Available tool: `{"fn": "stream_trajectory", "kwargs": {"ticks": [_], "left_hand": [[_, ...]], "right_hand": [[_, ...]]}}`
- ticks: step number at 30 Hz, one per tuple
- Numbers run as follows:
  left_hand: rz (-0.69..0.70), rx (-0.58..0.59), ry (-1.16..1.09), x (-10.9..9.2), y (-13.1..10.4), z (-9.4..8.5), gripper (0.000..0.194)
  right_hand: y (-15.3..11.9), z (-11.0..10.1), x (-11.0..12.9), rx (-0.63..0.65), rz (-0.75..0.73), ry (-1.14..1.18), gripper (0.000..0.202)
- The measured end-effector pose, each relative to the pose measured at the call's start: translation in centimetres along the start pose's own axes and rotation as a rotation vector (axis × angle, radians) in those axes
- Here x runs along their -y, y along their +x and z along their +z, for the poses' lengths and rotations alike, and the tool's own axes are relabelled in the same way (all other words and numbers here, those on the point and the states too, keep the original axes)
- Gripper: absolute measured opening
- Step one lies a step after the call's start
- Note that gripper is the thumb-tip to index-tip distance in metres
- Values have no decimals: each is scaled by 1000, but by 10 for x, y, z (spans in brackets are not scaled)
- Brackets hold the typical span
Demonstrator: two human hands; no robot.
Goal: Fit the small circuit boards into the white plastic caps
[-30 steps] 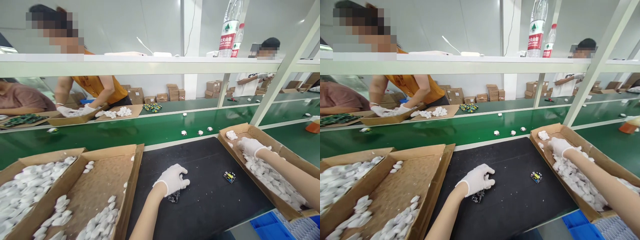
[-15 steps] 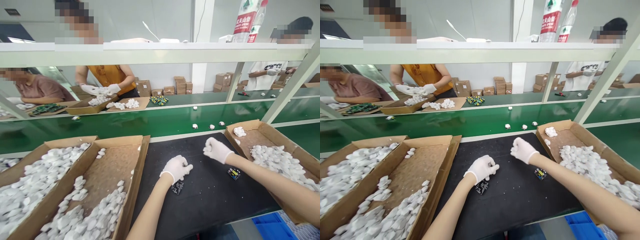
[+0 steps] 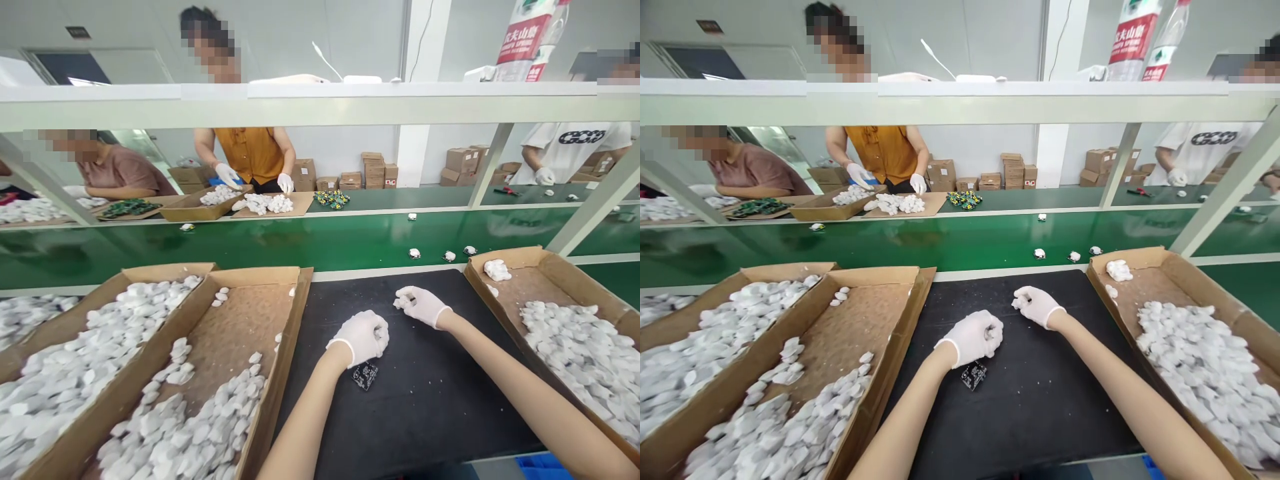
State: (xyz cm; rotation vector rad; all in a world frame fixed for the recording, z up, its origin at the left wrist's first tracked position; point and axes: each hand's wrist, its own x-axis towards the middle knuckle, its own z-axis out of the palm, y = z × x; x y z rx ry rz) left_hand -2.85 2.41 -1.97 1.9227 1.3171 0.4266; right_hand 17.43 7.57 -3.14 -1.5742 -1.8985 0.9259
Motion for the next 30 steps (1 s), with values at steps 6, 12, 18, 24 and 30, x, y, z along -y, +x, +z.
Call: {"fn": "stream_trajectory", "kwargs": {"ticks": [6, 12, 18, 24, 30], "left_hand": [[15, -251, 76, 1, 12, 6, 32], [-37, -363, 117, 7, 13, 3, 26], [-62, -345, 58, 10, 14, 5, 23], [38, -445, 17, 10, 14, 8, 21], [98, -429, -196, 15, 19, 15, 32]], "right_hand": [[-11, 1, -5, -191, 3, -114, 64], [-24, 2, -12, -276, 20, -46, 34], [-28, 6, -9, -188, 6, 177, 20], [-30, 7, 5, -125, -9, 263, 16], [-34, 13, 6, -153, -23, 13, 12]]}}
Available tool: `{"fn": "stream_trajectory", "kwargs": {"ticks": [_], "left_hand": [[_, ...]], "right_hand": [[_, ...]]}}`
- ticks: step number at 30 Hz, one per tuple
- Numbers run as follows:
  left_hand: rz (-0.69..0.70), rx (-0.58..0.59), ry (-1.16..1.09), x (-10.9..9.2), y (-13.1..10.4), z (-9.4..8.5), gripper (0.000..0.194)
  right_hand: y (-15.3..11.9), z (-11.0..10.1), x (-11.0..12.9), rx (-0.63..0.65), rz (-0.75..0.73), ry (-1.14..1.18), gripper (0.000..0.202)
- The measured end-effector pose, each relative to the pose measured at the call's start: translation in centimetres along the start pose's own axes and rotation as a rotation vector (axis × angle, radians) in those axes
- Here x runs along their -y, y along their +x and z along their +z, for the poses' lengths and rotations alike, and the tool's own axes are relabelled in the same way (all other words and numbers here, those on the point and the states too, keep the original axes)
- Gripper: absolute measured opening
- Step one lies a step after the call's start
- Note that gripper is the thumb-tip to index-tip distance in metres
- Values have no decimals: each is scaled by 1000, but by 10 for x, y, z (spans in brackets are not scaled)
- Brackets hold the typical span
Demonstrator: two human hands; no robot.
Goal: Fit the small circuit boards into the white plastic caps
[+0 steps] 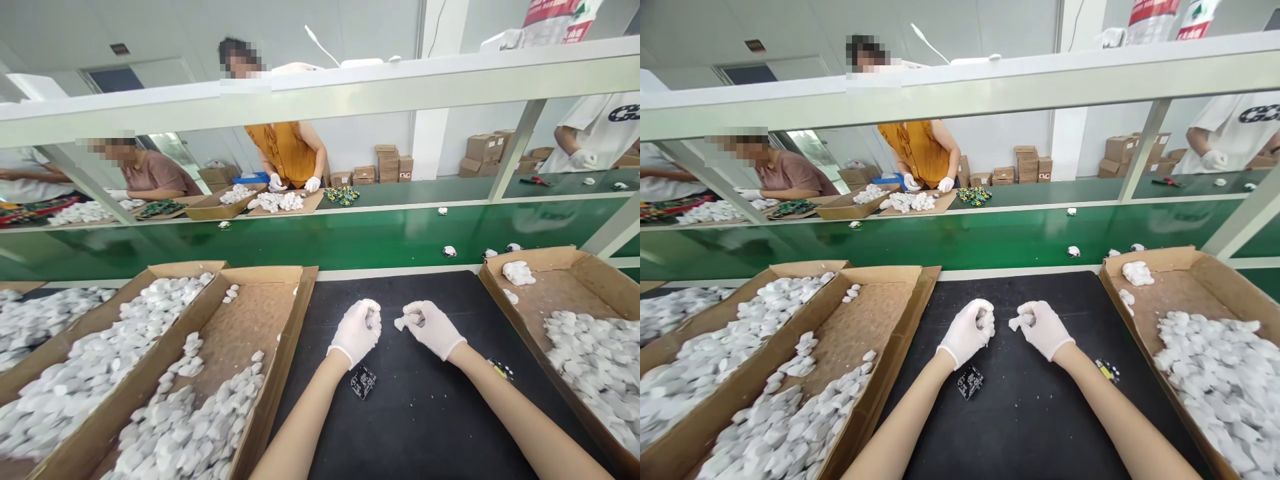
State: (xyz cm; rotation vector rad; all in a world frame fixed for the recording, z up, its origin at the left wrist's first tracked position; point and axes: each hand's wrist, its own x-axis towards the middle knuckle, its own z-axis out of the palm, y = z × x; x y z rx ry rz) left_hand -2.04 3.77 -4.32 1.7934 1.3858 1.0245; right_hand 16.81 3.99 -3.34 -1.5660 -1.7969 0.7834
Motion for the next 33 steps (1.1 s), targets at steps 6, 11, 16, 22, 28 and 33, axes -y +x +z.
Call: {"fn": "stream_trajectory", "kwargs": {"ticks": [6, 11, 16, 22, 28, 33], "left_hand": [[-61, -11, -246, -6, -1, 1, 14], [-119, -42, -428, -7, -2, -1, 22], [-110, -92, -574, -7, 3, -3, 23], [-136, -47, -707, -11, 2, -10, 32], [-313, 87, -952, -15, 0, -14, 41], [-377, 98, -985, -14, 0, -12, 43]], "right_hand": [[-4, -2, 0, -40, -13, -306, 5], [-8, -4, 8, 35, -78, -478, 20], [-15, -9, 21, 140, -94, -675, 37], [-8, -20, 13, 20, 64, -89, 15], [-3, -17, 11, 46, 249, 256, 12], [-3, -11, 11, -1, 245, 420, 11]]}}
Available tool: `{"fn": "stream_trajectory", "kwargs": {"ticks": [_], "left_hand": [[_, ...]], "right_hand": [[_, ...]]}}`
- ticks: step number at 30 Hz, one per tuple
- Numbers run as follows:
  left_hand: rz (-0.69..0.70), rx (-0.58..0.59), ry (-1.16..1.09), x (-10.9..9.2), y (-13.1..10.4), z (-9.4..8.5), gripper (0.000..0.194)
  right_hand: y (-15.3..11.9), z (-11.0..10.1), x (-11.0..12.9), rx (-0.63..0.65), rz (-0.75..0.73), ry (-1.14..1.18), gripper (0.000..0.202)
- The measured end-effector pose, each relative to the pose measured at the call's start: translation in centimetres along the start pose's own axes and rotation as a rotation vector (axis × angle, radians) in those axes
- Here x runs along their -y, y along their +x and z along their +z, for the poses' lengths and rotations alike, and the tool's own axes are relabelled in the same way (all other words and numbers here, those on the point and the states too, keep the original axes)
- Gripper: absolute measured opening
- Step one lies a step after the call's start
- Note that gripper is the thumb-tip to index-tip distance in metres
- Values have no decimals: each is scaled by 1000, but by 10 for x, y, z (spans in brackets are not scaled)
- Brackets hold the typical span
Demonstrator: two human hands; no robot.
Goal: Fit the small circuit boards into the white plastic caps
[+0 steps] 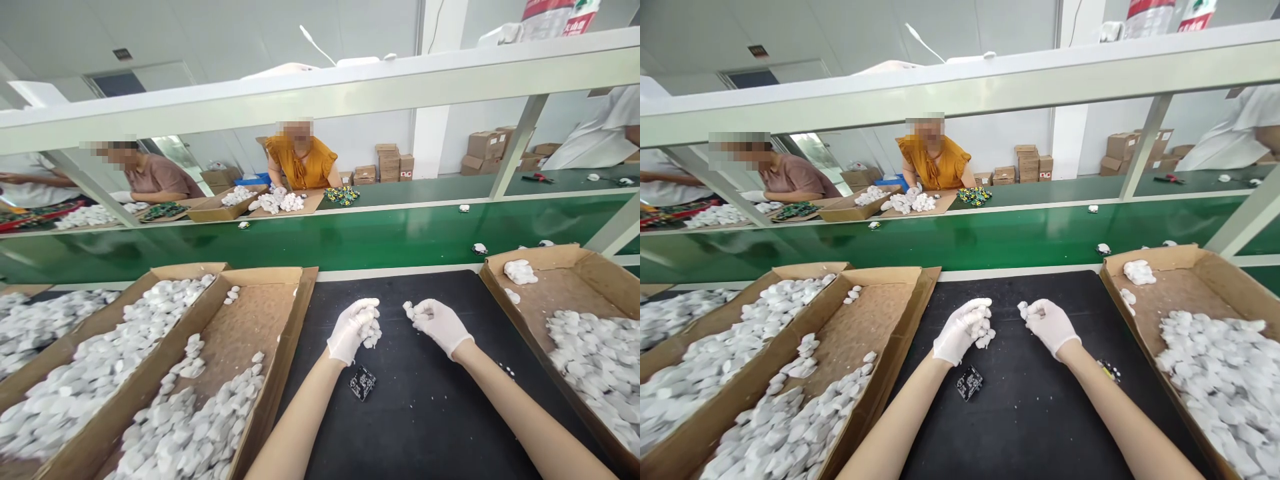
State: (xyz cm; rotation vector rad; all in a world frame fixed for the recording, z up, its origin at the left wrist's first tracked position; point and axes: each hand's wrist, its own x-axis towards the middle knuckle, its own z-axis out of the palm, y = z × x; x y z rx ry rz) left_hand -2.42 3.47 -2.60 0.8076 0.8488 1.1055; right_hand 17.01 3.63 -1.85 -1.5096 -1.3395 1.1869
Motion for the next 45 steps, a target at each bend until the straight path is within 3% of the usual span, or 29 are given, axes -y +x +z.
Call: {"fn": "stream_trajectory", "kwargs": {"ticks": [8, 14, 17, 21, 28, 32, 38, 42, 45], "left_hand": [[17, -13, 5, -4, -3, 5, 47], [48, 78, 188, -5, -9, 9, 42], [56, 142, 269, -4, -10, 13, 40], [94, 182, 208, 2, -8, 20, 42], [163, 233, 202, 8, -15, 28, 37], [197, 278, 206, 3, -21, 33, 36], [243, 110, 105, -1, -16, 27, 39], [271, 58, 299, 2, -13, 23, 37], [387, 46, 532, 4, -16, 25, 23]], "right_hand": [[6, 0, -1, 23, 99, 162, 10], [-2, -2, 6, -116, 6, 207, 19], [-15, 6, 12, 11, -82, 233, 26], [-28, 23, 15, 196, -63, 295, 39], [-27, 27, 13, 224, 54, 363, 35], [-29, 24, 15, 273, 126, 616, 33], [-25, 17, 16, 185, 102, 813, 33], [-26, 19, 15, 172, 115, 789, 34], [-29, 26, 14, 159, 143, 743, 34]]}}
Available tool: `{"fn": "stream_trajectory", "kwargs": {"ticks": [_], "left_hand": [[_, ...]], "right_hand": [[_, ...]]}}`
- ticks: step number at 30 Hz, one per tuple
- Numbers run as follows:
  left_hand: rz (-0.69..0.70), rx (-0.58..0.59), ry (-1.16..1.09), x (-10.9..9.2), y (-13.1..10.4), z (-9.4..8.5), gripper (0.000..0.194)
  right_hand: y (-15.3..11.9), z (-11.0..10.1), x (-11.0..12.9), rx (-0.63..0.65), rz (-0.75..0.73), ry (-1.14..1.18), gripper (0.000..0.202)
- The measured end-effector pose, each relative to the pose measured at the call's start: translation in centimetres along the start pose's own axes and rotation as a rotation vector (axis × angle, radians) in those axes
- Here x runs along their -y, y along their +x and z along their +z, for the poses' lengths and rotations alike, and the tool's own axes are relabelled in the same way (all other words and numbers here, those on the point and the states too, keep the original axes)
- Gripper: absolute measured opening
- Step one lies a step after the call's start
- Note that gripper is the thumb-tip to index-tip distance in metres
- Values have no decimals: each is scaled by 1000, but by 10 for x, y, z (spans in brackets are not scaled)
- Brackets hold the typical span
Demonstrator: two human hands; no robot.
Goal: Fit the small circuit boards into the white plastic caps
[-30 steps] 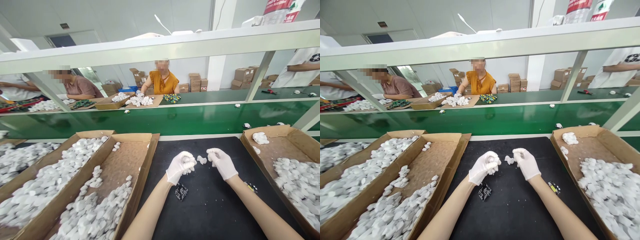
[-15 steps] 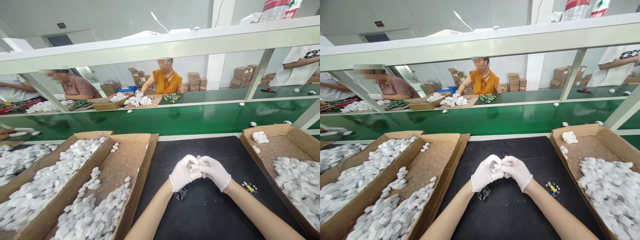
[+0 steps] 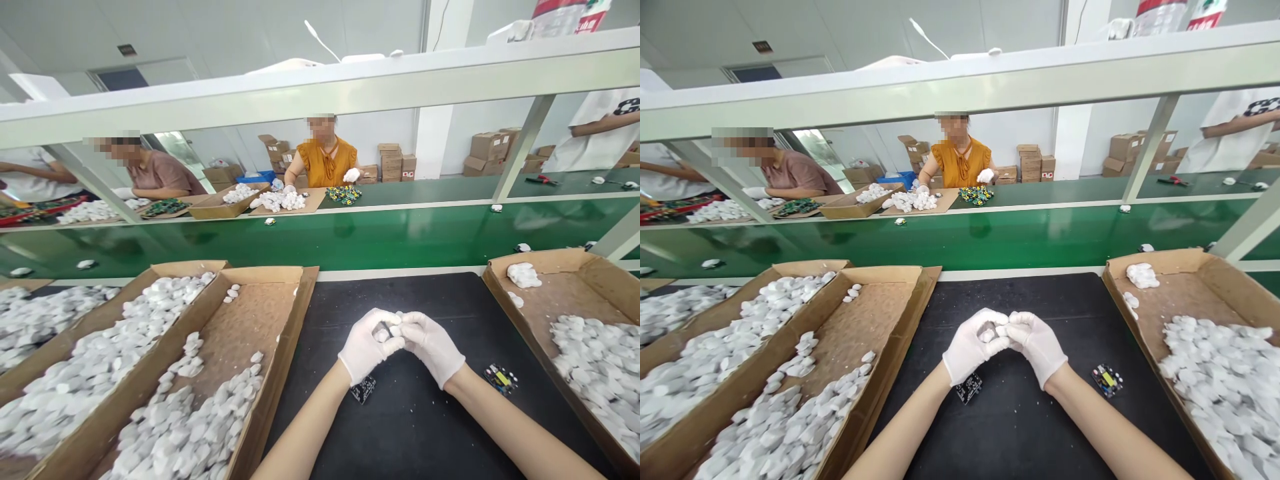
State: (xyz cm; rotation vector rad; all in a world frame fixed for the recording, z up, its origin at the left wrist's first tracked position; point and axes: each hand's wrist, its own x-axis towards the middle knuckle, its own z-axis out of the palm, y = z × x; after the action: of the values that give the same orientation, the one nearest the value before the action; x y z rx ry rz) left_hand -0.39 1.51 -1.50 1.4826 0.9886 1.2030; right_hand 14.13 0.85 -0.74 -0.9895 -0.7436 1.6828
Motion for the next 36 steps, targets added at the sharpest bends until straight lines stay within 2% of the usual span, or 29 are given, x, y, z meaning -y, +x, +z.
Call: {"fn": "stream_trajectory", "kwargs": {"ticks": [3, 5, 9, 11, 16, 20, 24, 27, 31, 34, 36], "left_hand": [[66, -50, 125, -4, -1, 2, 12], [64, -77, 107, -5, -1, 2, 12], [-15, -132, 26, -4, 0, 4, 10], [-70, -133, -37, -3, 0, 5, 12], [-225, -50, -154, -3, 0, 1, 30], [-321, 54, -195, -5, 2, -3, 37], [-303, 64, -203, -1, 3, -5, 36], [-268, 50, -186, 6, 4, -5, 36], [-225, 40, -153, 10, 3, -3, 33], [-193, 25, -103, 6, 2, -1, 29], [-196, 10, -59, 3, 2, -1, 30]], "right_hand": [[1, 0, -3, -36, -50, -103, 37], [2, -3, -5, -52, -164, -210, 37], [2, -11, -8, -102, -475, -571, 22], [1, -12, -10, -108, -548, -670, 18], [4, -11, -11, -52, -446, -395, 26], [6, -13, -10, -36, -464, -373, 23], [7, -14, -6, -60, -449, -331, 25], [6, -11, -2, -66, -308, -222, 33], [4, -5, 1, 42, -124, -143, 40], [4, -3, 0, 70, -131, -232, 45], [5, -5, 1, 51, -174, -253, 41]]}}
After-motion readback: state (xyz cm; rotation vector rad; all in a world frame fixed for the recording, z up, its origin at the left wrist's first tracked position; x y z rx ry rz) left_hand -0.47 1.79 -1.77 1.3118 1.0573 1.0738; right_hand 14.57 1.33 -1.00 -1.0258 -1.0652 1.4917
